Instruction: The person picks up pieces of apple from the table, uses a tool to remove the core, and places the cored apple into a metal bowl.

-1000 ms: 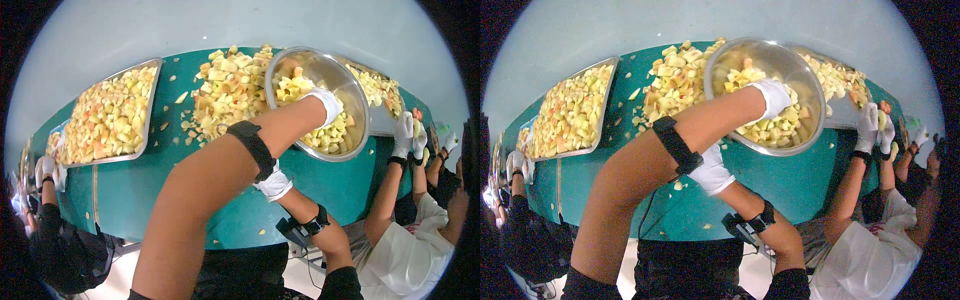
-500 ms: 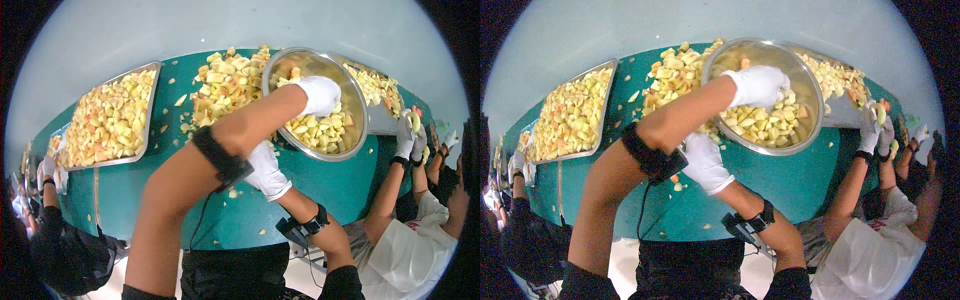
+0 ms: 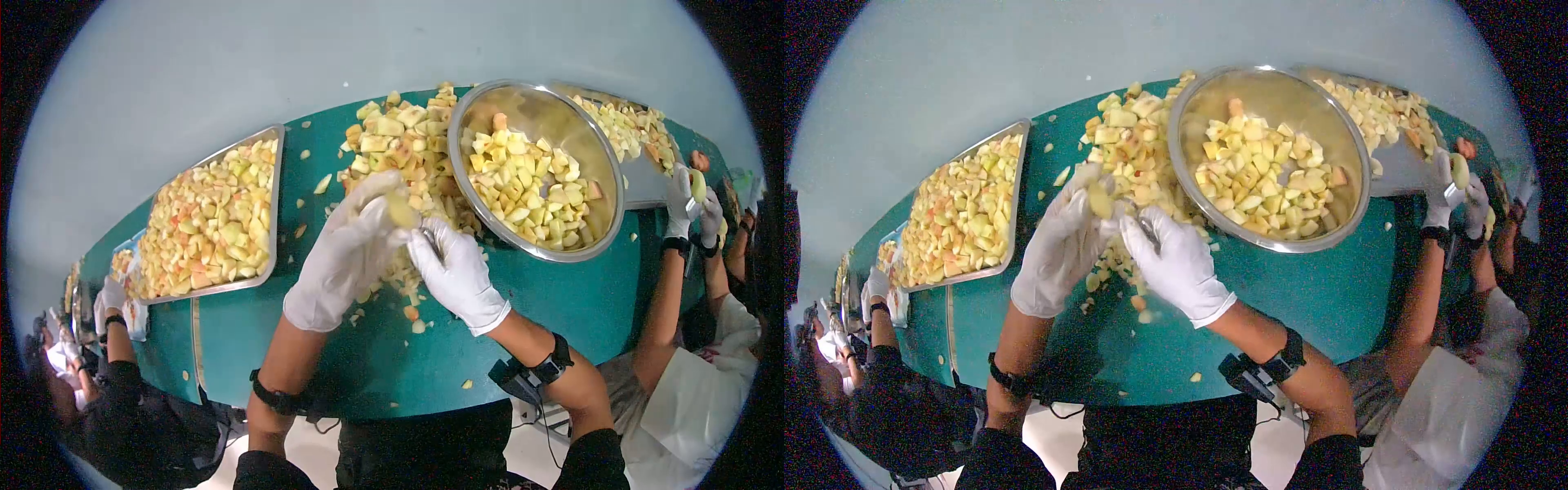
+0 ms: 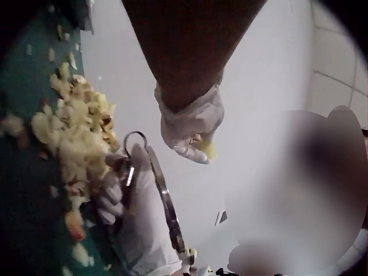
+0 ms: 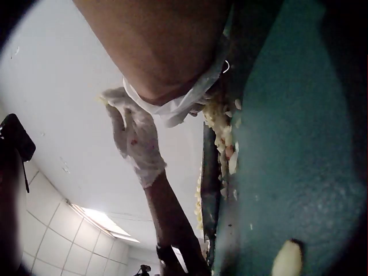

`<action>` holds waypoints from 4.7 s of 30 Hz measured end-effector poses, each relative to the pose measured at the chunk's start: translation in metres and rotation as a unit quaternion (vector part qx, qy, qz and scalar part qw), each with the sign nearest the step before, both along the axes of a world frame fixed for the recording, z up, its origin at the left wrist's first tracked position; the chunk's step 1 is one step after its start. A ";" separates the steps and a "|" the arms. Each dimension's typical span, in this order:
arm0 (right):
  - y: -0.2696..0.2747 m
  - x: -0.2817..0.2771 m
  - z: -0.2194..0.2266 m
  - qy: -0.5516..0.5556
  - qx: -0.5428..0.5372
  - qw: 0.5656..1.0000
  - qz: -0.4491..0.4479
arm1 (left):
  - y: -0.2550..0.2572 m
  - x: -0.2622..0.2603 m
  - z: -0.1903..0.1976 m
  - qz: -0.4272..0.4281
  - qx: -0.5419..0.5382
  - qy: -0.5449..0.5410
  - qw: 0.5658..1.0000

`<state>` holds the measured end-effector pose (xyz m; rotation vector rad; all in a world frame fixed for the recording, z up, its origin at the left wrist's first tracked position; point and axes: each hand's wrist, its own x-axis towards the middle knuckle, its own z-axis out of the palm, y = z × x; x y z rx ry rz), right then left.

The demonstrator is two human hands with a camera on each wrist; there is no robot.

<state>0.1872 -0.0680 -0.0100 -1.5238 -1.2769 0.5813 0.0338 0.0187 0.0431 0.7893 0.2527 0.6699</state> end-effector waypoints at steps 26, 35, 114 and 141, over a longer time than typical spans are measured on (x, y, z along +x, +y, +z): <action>-0.007 0.011 0.016 -0.144 0.071 0.978 0.132 | -0.010 -0.030 -0.072 -0.058 -0.134 -0.028 0.989; -0.009 0.010 0.014 -0.140 0.025 0.980 0.138 | -0.010 -0.029 -0.074 -0.076 -0.135 -0.045 0.987; 0.005 0.002 -0.006 -0.004 0.000 1.000 -0.024 | -0.004 -0.020 -0.076 0.077 0.071 0.142 0.984; 0.000 -0.001 0.003 0.048 0.026 0.998 0.036 | -0.008 -0.020 -0.068 0.124 0.096 0.192 0.969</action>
